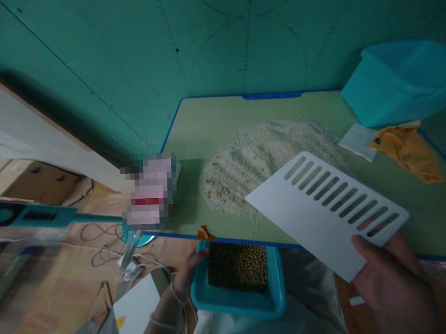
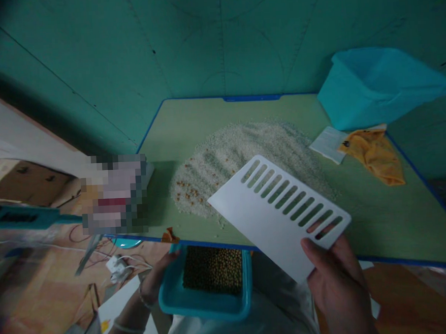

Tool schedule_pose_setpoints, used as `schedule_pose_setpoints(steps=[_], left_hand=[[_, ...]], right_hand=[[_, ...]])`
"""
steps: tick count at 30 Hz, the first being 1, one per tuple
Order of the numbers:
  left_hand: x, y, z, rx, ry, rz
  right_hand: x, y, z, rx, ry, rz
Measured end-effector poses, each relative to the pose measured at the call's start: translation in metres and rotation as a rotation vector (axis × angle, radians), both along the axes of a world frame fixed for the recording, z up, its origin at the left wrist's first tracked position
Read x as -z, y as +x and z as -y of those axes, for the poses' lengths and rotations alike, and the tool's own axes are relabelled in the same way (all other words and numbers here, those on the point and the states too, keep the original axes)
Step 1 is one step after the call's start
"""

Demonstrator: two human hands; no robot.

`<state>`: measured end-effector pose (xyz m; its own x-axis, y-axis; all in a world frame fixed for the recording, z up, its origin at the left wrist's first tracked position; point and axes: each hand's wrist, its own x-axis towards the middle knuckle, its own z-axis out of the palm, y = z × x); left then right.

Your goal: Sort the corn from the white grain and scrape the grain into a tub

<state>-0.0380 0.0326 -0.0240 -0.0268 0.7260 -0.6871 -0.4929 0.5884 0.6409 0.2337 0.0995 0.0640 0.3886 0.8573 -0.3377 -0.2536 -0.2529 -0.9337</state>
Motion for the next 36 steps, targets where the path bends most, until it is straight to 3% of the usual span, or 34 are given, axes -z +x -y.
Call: schedule_pose_setpoints(steps=[7, 11, 20, 27, 31, 36], left_hand=[[0.007, -0.009, -0.006, -0.008, 0.076, -0.437], [0.005, -0.009, -0.009, -0.017, 0.106, -0.545], [0.017, -0.002, -0.012, -0.202, 0.075, -0.276], [0.007, 0.005, -0.009, -0.174, 0.038, -0.072], [0.002, 0.008, 0.001, -0.143, -0.086, 0.037], [-0.002, 0.009, 0.016, -0.131, -0.163, -0.05]], right_hand=[[0.005, 0.003, 0.001, -0.058, 0.034, -0.043], [0.001, 0.001, 0.0, -0.015, 0.03, 0.004], [0.001, 0.001, 0.001, 0.036, 0.0, 0.039], [0.001, 0.007, -0.009, -0.027, 0.031, -0.004], [-0.006, 0.006, -0.027, -0.085, 0.145, 0.011], [-0.011, -0.001, -0.052, -0.064, 0.235, -0.001]])
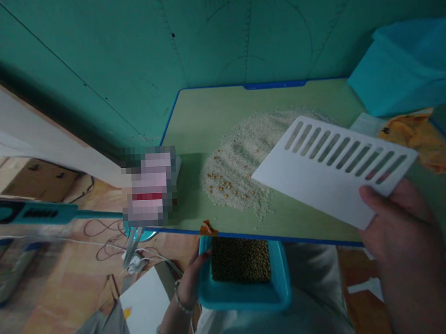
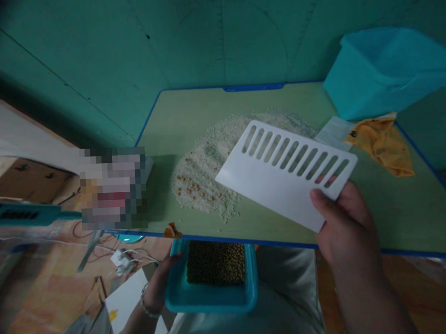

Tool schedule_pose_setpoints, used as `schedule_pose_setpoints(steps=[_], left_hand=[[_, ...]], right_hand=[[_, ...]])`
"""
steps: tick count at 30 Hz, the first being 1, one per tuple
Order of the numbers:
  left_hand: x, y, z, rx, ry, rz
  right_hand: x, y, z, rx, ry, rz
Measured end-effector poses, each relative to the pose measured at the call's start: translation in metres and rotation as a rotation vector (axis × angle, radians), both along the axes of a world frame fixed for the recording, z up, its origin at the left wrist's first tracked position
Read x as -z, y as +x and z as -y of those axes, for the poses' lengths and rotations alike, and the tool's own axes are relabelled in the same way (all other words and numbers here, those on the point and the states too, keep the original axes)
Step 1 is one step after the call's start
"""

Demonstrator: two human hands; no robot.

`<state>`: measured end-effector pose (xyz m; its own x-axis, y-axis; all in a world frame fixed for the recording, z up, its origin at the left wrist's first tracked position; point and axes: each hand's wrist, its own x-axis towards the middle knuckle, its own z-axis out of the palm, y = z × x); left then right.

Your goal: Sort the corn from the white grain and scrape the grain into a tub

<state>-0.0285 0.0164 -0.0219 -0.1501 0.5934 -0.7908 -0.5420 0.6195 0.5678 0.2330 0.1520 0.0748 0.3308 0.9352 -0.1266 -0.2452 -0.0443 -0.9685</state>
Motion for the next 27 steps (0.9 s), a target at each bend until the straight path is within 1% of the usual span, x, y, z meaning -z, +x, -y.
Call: schedule_pose_setpoints(steps=[3, 5, 7, 9, 12, 16, 18, 22, 27], left_hand=[[0.0, -0.002, 0.001, 0.075, 0.007, -0.208], [0.002, -0.005, -0.001, 0.113, 0.025, -0.364], [0.004, -0.009, -0.002, 0.13, 0.043, -0.473], [0.004, -0.01, -0.001, 0.155, 0.065, -0.553], [0.002, -0.009, 0.003, 0.187, 0.072, -0.599], [-0.002, -0.007, 0.004, 0.182, 0.042, -0.579], [-0.005, -0.007, 0.002, 0.189, 0.047, -0.51], [-0.01, -0.005, 0.001, 0.219, 0.051, -0.309], [-0.017, -0.006, 0.004, 0.162, 0.061, -0.206]], right_hand=[[0.001, -0.005, -0.008, -0.006, 0.031, 0.017], [0.003, -0.007, -0.009, -0.014, 0.022, 0.033], [0.005, -0.008, -0.008, -0.025, 0.003, 0.047], [0.007, -0.009, -0.006, -0.035, 0.0, 0.049], [0.009, -0.01, -0.004, -0.035, 0.018, 0.03], [0.009, -0.011, -0.003, -0.056, 0.027, 0.008], [0.009, -0.011, -0.004, -0.053, 0.019, 0.006], [0.008, -0.011, -0.005, -0.033, 0.011, 0.024], [0.007, -0.012, -0.004, -0.049, 0.015, 0.041]])
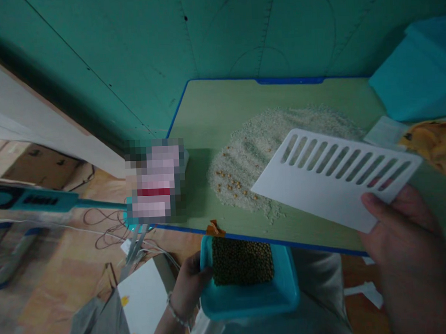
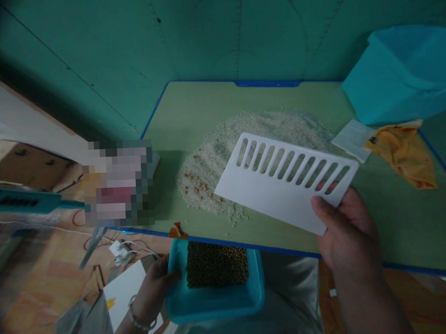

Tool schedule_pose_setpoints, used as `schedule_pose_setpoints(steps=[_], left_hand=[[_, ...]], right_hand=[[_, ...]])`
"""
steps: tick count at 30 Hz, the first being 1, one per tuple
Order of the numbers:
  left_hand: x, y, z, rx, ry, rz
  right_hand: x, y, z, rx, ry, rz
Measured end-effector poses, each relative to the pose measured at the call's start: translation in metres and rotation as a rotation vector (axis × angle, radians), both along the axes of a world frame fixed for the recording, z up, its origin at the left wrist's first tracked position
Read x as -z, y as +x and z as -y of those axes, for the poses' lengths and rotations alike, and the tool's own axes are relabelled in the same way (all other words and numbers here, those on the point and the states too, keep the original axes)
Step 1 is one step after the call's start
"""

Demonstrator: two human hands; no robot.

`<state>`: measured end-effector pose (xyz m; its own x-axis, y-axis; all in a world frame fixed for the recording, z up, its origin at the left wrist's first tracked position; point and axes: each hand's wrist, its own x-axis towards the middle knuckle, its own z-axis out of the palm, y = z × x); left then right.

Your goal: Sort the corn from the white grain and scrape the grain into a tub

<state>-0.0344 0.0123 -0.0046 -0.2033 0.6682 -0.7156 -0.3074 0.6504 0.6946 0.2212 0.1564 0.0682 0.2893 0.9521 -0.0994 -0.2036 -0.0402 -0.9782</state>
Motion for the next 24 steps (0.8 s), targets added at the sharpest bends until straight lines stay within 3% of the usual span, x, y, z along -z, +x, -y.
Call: schedule_pose_setpoints(steps=[8, 14, 20, 24], left_hand=[[-0.024, -0.01, -0.013, -0.071, -0.041, 0.107], [-0.024, -0.006, -0.021, -0.074, -0.021, 0.134], [-0.034, -0.002, -0.024, -0.255, -0.045, 0.247], [-0.041, -0.001, -0.027, -0.282, 0.01, 0.384]], right_hand=[[-0.003, -0.002, 0.003, -0.018, 0.037, -0.039], [-0.003, -0.003, 0.007, -0.053, 0.075, -0.046], [-0.001, -0.003, 0.005, -0.022, 0.033, -0.067], [0.002, 0.0, 0.004, -0.016, 0.029, -0.049]])
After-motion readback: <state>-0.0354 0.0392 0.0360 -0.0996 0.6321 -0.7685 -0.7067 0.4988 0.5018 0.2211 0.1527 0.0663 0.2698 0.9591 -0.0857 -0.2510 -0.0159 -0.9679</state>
